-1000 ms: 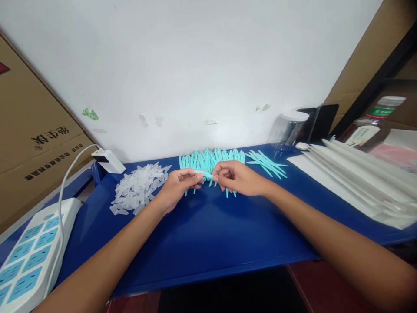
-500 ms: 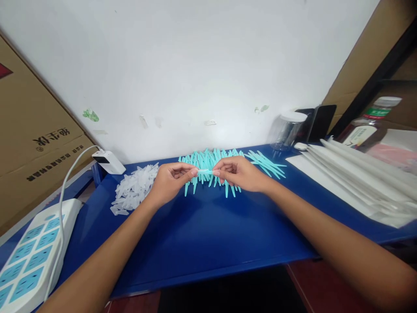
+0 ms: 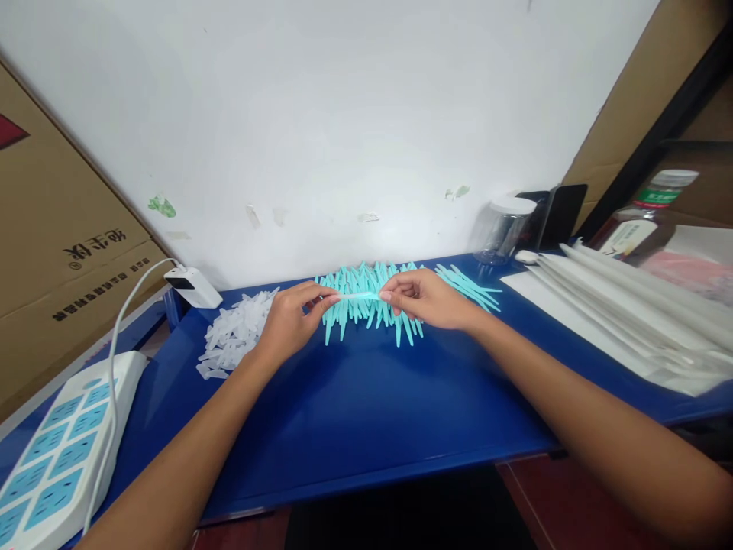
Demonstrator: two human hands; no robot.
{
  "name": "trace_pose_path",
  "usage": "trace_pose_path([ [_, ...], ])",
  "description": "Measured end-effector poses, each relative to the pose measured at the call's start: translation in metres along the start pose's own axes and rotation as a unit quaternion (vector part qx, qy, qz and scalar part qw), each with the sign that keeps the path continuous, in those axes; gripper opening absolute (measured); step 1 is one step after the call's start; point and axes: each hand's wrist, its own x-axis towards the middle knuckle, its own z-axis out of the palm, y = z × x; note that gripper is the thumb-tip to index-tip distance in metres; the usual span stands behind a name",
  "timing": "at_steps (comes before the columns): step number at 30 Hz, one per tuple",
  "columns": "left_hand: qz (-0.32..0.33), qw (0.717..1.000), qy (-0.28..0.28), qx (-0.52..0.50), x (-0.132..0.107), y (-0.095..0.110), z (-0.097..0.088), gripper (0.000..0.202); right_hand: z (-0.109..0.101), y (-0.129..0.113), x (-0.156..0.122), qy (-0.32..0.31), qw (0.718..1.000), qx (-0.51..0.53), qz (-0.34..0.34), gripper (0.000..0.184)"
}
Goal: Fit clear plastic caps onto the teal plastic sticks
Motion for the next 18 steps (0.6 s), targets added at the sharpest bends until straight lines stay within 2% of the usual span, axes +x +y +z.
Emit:
trace_pose_path([
  [3,-0.013,1.0,0.0,0.008,0.001,-0.002,-0.001,0.027,-0.002,0.0,0.0,0.011,1.0,0.002,-0.005,0.033],
  [9,-0.058,0.993,-0.07,-0.081,-0.002,0.005,0.006,0.033,0.004,-0.002,-0.001,0.003,1.0,0.0,-0.03,0.034],
  [14,-0.114,0.976,-0.105,-0.15,-0.006,0.009,0.015,0.037,0.01,0.0,-0.002,-0.017,0.999,0.009,-0.041,0.034],
  [16,-0.109,0.982,-0.09,-0.124,-0.003,0.004,0.013,0.036,0.003,0.003,0.0,-0.001,1.0,-0.012,-0.026,0.034],
  [18,-0.081,0.994,-0.071,-0.028,0.001,-0.005,0.005,0.034,-0.013,0.011,0.002,0.061,0.995,-0.081,0.008,0.031],
])
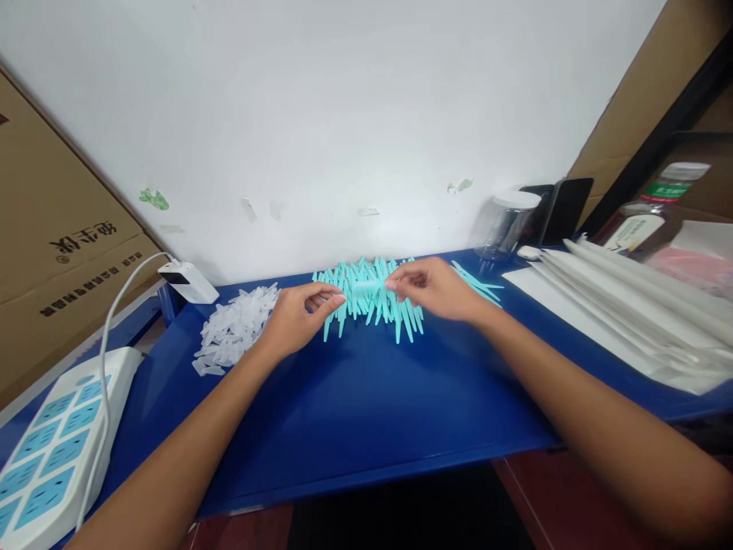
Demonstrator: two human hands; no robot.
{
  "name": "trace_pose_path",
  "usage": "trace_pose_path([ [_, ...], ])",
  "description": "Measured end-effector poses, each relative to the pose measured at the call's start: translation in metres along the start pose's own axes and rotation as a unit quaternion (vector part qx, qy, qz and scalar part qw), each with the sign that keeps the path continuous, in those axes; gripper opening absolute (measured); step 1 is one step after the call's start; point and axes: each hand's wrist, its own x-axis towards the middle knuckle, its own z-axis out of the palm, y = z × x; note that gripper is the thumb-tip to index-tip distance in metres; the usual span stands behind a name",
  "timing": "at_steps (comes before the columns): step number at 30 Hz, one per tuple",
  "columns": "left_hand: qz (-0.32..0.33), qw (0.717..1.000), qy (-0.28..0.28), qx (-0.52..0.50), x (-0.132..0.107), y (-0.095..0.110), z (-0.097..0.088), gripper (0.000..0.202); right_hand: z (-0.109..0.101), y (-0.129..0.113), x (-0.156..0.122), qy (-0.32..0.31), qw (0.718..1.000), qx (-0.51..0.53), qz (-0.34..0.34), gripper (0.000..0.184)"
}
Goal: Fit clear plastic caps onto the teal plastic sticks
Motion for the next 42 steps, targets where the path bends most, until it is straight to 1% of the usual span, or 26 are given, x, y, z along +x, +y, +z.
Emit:
trace_pose_path([
  [1,0.008,0.998,0.005,0.065,0.002,-0.005,-0.007,0.033,-0.009,0.007,0.002,0.051,0.997,-0.061,0.022,0.029],
  [2,0.01,0.991,0.003,0.131,0.004,-0.011,-0.015,0.031,-0.02,0.015,0.004,0.109,0.982,-0.145,0.057,0.026],
  [3,0.002,0.983,-0.007,0.186,0.006,-0.017,-0.024,0.029,-0.03,0.024,0.005,0.149,0.955,-0.234,0.102,0.024],
  [4,-0.011,0.975,-0.03,0.221,0.008,-0.024,-0.033,0.031,-0.04,0.033,0.006,0.17,0.924,-0.308,0.148,0.023],
  [5,-0.031,0.968,-0.051,0.244,0.009,-0.03,-0.041,0.033,-0.049,0.042,0.007,0.179,0.894,-0.361,0.198,0.024],
  [7,-0.077,0.957,-0.09,0.266,0.01,-0.041,-0.054,0.036,-0.06,0.055,0.006,0.152,0.85,-0.418,0.284,0.026],
  [8,-0.098,0.953,-0.104,0.268,0.01,-0.045,-0.059,0.037,-0.063,0.059,0.006,0.138,0.836,-0.431,0.312,0.028],
  [9,-0.117,0.949,-0.116,0.268,0.01,-0.048,-0.063,0.037,-0.064,0.061,0.005,0.129,0.828,-0.439,0.324,0.03],
  [10,-0.133,0.946,-0.127,0.268,0.01,-0.051,-0.065,0.037,-0.062,0.061,0.005,0.126,0.826,-0.444,0.322,0.032],
  [11,-0.145,0.943,-0.136,0.268,0.01,-0.052,-0.067,0.037,-0.058,0.06,0.006,0.125,0.831,-0.445,0.31,0.035],
  [13,-0.158,0.937,-0.16,0.267,0.01,-0.053,-0.067,0.037,-0.045,0.055,0.008,0.113,0.851,-0.428,0.282,0.042],
  [15,-0.159,0.934,-0.185,0.262,0.009,-0.052,-0.065,0.036,-0.03,0.049,0.01,0.077,0.87,-0.405,0.269,0.046],
  [17,-0.155,0.931,-0.207,0.257,0.009,-0.049,-0.062,0.032,-0.018,0.044,0.011,0.043,0.876,-0.401,0.264,0.043],
  [19,-0.15,0.929,-0.218,0.259,0.01,-0.048,-0.06,0.029,-0.011,0.043,0.012,0.025,0.875,-0.405,0.262,0.036],
  [22,-0.149,0.931,-0.202,0.265,0.01,-0.049,-0.057,0.031,-0.012,0.045,0.011,0.009,0.877,-0.4,0.266,0.027],
  [25,-0.153,0.93,-0.176,0.286,0.01,-0.053,-0.055,0.033,-0.015,0.047,0.011,-0.008,0.881,-0.389,0.268,0.025],
  [28,-0.137,0.928,-0.188,0.291,0.011,-0.058,-0.053,0.027,-0.015,0.047,0.011,-0.013,0.883,-0.382,0.274,0.027],
  [31,-0.117,0.933,-0.198,0.275,0.01,-0.061,-0.053,0.028,-0.018,0.046,0.01,-0.015,0.884,-0.375,0.277,0.028],
  [32,-0.112,0.937,-0.191,0.271,0.01,-0.06,-0.053,0.029,-0.02,0.046,0.01,-0.006,0.887,-0.372,0.273,0.028],
  [34,-0.105,0.948,-0.166,0.25,0.01,-0.057,-0.053,0.03,-0.024,0.043,0.01,0.051,0.899,-0.359,0.246,0.023],
  [36,-0.105,0.966,-0.138,0.19,0.01,-0.051,-0.052,0.03,-0.026,0.039,0.01,0.133,0.923,-0.305,0.195,0.015],
  [37,-0.106,0.975,-0.128,0.145,0.01,-0.046,-0.052,0.03,-0.026,0.036,0.01,0.158,0.94,-0.252,0.164,0.013],
  [38,-0.106,0.983,-0.119,0.094,0.01,-0.042,-0.05,0.03,-0.024,0.033,0.01,0.161,0.96,-0.184,0.135,0.013],
  [39,-0.104,0.988,-0.11,0.043,0.011,-0.037,-0.048,0.031,-0.021,0.029,0.01,0.143,0.978,-0.108,0.108,0.013],
  [40,-0.099,0.99,-0.101,-0.003,0.011,-0.032,-0.046,0.032,-0.017,0.025,0.01,0.112,0.989,-0.036,0.085,0.014],
  [42,-0.085,0.99,-0.09,-0.073,0.011,-0.023,-0.04,0.036,-0.01,0.017,0.008,0.048,0.996,0.06,0.048,0.021],
])
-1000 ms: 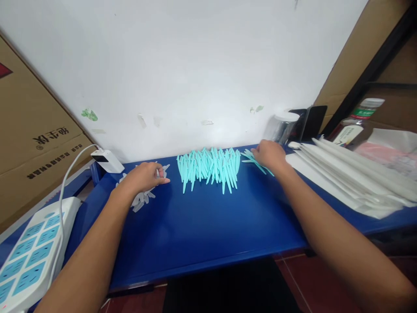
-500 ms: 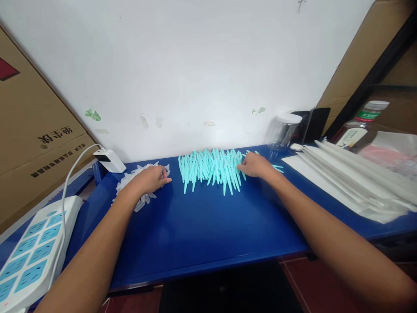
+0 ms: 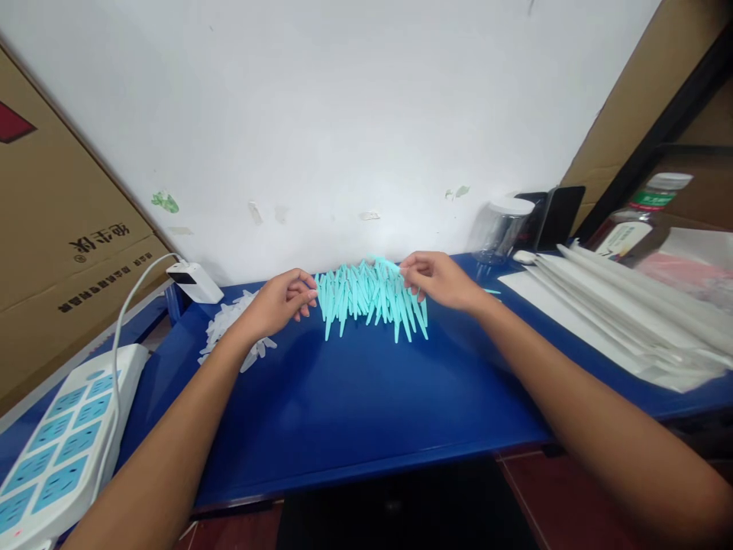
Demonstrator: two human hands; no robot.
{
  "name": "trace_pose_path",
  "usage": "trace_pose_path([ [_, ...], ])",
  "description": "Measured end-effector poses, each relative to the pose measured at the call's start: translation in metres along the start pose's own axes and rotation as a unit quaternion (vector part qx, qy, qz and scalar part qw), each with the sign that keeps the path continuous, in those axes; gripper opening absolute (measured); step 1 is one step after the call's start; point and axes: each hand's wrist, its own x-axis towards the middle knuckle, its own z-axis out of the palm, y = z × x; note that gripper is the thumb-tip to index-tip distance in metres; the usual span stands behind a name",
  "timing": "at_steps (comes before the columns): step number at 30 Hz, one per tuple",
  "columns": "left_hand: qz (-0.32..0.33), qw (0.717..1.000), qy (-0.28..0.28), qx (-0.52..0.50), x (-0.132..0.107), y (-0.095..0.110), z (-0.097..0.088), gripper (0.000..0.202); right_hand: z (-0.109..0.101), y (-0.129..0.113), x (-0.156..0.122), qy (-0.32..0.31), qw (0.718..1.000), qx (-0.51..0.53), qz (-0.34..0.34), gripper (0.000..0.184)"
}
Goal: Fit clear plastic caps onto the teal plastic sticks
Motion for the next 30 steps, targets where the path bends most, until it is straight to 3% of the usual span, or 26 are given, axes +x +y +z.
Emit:
trace_pose_path([
  [3,0.026,0.998,-0.004,-0.051,0.0,0.006,0.01,0.042,0.009,-0.008,-0.005,-0.045,0.999,0.021,-0.011,0.032],
  [11,0.018,0.995,0.029,-0.092,-0.001,0.004,0.03,0.049,0.017,-0.016,-0.01,-0.057,0.998,-0.016,-0.022,0.05],
  [18,0.022,0.997,0.069,-0.036,-0.004,0.01,0.037,0.046,0.018,-0.013,-0.01,-0.114,0.987,-0.048,-0.099,0.047],
  [30,0.053,0.997,0.052,0.026,-0.005,0.011,0.035,0.042,0.014,-0.019,-0.013,-0.131,0.983,-0.092,-0.091,0.048],
])
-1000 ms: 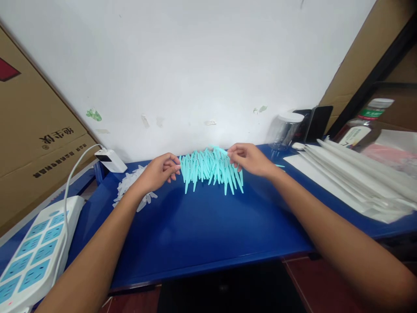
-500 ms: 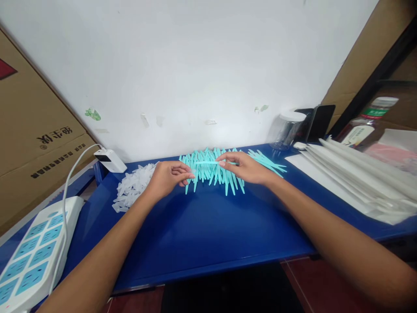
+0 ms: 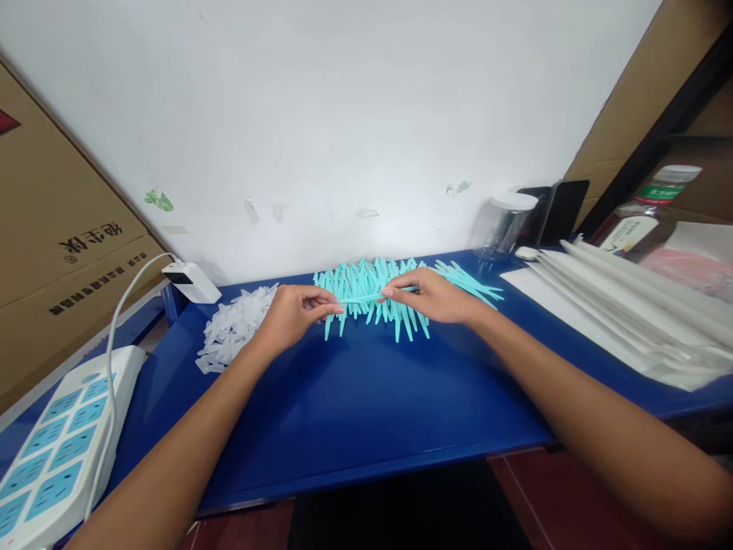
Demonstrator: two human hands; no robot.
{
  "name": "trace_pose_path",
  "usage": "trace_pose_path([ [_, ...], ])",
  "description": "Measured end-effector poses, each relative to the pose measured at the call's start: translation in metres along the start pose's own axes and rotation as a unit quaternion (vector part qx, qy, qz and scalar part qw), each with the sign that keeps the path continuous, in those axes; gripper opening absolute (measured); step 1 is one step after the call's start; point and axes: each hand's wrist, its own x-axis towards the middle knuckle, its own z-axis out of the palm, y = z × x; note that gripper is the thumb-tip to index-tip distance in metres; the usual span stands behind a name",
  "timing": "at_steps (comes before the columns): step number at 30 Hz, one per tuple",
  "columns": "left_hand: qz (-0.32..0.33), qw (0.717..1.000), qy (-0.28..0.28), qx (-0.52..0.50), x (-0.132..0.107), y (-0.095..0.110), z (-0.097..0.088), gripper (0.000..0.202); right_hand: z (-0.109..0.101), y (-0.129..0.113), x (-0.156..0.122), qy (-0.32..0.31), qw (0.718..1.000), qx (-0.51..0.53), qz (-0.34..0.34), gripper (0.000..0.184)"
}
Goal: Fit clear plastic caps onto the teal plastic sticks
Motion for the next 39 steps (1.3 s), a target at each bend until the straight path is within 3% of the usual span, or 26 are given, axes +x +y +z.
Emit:
trace_pose_path([
  [8,-0.013,0.999,-0.003,-0.03,-0.009,0.011,0.02,0.038,0.013,-0.013,-0.001,-0.035,0.999,0.006,-0.022,0.044],
  [10,0.004,0.999,0.033,-0.019,-0.008,0.013,0.019,0.043,0.001,-0.009,0.0,-0.012,0.999,-0.024,-0.02,0.04],
  [12,0.025,0.996,0.073,0.042,-0.005,0.011,0.011,0.051,-0.018,0.004,0.0,0.071,0.994,-0.084,0.016,0.037],
  [14,0.026,0.982,0.082,0.168,-0.001,0.005,-0.003,0.046,-0.039,0.025,-0.003,0.167,0.96,-0.198,0.104,0.04],
  [16,-0.002,0.952,0.048,0.303,0.002,-0.004,-0.018,0.035,-0.057,0.046,-0.006,0.209,0.898,-0.319,0.221,0.038],
  [18,-0.047,0.923,-0.008,0.382,0.004,-0.014,-0.031,0.03,-0.067,0.062,-0.011,0.178,0.848,-0.389,0.314,0.033],
  [21,-0.089,0.908,-0.048,0.406,0.006,-0.026,-0.042,0.026,-0.066,0.067,-0.014,0.135,0.813,-0.418,0.382,0.035],
  [23,-0.09,0.911,-0.049,0.4,0.006,-0.032,-0.043,0.024,-0.058,0.061,-0.012,0.148,0.814,-0.422,0.37,0.039],
  [25,-0.086,0.916,-0.056,0.389,0.007,-0.036,-0.044,0.022,-0.046,0.052,-0.008,0.147,0.833,-0.4,0.352,0.041],
  [30,-0.093,0.911,-0.07,0.395,0.007,-0.045,-0.052,0.019,-0.019,0.038,0.001,0.01,0.89,-0.323,0.321,0.038],
  [34,-0.091,0.903,-0.049,0.417,0.008,-0.049,-0.059,0.025,-0.013,0.04,0.002,-0.006,0.898,-0.32,0.302,0.032],
  [39,-0.076,0.904,-0.048,0.417,0.01,-0.05,-0.045,0.023,-0.014,0.043,0.003,0.004,0.892,-0.325,0.314,0.028],
])
